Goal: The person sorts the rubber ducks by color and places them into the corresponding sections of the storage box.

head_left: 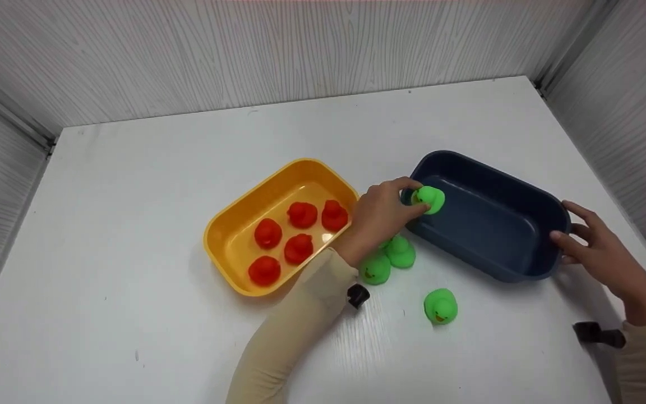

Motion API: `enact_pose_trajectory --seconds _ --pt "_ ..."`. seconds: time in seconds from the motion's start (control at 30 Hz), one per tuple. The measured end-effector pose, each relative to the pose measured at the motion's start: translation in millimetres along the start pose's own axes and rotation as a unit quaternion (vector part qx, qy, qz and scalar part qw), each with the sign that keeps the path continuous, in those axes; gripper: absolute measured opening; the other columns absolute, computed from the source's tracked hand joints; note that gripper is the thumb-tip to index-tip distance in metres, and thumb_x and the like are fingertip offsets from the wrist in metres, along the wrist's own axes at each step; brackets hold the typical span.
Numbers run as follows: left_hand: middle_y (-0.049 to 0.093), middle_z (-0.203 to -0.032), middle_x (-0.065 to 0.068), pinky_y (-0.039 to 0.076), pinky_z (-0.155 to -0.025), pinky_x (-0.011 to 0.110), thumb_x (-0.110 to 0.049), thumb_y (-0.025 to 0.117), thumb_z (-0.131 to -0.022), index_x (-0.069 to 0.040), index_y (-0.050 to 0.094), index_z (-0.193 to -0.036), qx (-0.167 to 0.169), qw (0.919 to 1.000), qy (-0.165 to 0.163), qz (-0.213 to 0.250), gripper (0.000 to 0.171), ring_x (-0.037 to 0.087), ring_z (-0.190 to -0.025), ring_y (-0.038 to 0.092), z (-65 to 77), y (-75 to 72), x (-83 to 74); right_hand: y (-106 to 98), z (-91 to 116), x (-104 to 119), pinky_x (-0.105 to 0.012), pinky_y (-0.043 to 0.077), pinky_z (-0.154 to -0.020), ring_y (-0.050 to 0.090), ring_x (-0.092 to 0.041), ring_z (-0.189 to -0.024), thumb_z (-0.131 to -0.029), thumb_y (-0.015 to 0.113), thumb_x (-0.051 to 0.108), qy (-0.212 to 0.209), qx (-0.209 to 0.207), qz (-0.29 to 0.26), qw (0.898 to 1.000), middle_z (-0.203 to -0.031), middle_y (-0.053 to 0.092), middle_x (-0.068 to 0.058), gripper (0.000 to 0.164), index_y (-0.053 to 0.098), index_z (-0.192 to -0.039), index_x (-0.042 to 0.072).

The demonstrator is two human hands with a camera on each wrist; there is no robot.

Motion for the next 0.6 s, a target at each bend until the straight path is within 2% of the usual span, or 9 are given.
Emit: enact_pose_trajectory --seconds 0.07,0.37,0.6 --pt "0.07 -0.112 -0.006 0.042 -0.058 0.022 -0.046 0.069 -0.085 -0.03 0.065 -0.122 0.001 0.9998 -0.005 -0.02 0.04 0.012 -0.072 0.056 -3.4 2.7 0.3 0 0 0 -0.017 0.053 -0.067 0.054 0.015 -0.09 -0.101 0.049 0.023 -0.001 -0.001 0.002 1.0 -0.137 0.03 -0.04 0.067 0.011 -0.155 0.025" --pt "0.068 -0.119 -0.009 0.045 -0.065 0.023 -0.048 0.069 -0.085 -0.033 0.066 -0.123 0.005 0.9966 -0.034 -0.075 0.041 0.01 -0.087 0.062 -12.3 11.5 1.9 0 0 -1 -0.016 0.052 -0.066 0.055 0.015 -0.088 -0.101 0.049 0.023 -0.003 -0.008 0.004 1.0 -0.136 0.032 -0.039 0.066 0.012 -0.155 0.025" --pt "0.068 -0.118 -0.011 0.045 -0.071 0.025 -0.049 0.069 -0.085 -0.036 0.066 -0.122 0.019 0.9932 -0.056 -0.1 0.039 0.011 -0.095 0.063 -16.7 18.2 2.2 -1 0 -2 -0.018 0.053 -0.068 0.059 0.01 -0.088 -0.1 0.051 0.02 -0.003 -0.003 0.001 1.0 -0.13 0.042 -0.014 0.066 0.013 -0.155 0.025"
Point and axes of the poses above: each hand's wrist, its own z-axis away from the middle knuckle, its own y-axis out of the palm, x = y × z, the point moved 8 cm from there along -z, towards the middle knuckle
